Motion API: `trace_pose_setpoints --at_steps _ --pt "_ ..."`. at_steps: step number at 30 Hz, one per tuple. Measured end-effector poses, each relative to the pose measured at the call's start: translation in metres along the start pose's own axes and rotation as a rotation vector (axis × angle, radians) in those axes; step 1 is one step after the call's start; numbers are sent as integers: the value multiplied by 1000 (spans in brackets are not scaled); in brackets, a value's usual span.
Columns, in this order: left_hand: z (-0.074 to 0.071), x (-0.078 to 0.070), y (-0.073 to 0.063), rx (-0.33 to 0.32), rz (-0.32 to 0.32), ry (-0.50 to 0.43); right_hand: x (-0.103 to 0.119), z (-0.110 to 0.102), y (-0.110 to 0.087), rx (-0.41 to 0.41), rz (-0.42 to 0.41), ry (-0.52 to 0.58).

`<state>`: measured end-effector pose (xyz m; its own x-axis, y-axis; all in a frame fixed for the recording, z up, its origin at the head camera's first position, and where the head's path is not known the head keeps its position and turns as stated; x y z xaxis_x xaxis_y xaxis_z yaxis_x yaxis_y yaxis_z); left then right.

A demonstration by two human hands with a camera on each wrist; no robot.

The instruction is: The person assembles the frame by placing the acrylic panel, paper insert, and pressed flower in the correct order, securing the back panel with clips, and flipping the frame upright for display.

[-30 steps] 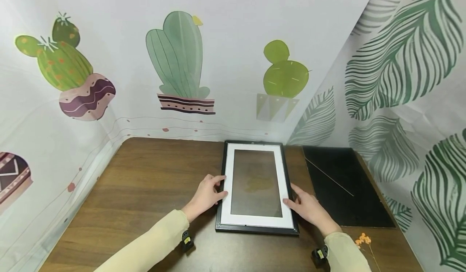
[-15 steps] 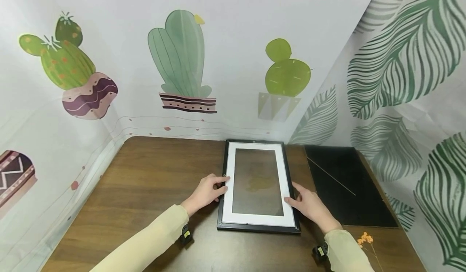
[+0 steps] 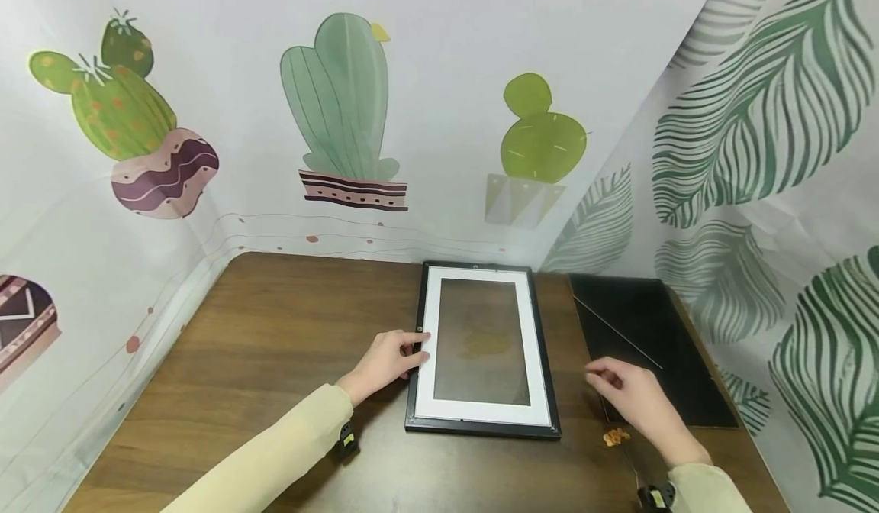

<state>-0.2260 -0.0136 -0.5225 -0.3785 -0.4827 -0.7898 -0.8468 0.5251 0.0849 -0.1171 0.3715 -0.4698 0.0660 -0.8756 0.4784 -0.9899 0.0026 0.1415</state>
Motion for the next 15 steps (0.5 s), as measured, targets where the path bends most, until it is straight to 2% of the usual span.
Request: trace_pose_setpoints --at_steps 10,13,15 --pt "-2 1 1 1 -8 -32 -31 -8 -50 74 -38 41" --pt "-1 1 1 4 -15 -48 -38 -8 -64 114 -25 28" --pt "0 1 1 5 -19 -49 -43 -7 -71 172 3 4"
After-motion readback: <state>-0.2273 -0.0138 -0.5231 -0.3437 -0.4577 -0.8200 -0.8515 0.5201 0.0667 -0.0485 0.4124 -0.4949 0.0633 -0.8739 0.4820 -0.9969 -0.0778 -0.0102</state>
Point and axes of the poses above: each hand's wrist, its own y-axis towards the middle knuckle, its own z-axis out of the palm, x = y × z, the point moved 5 cm from there along y, towards the middle knuckle, and after that the axes turned 7 degrees about z, right-handed, at the moved point
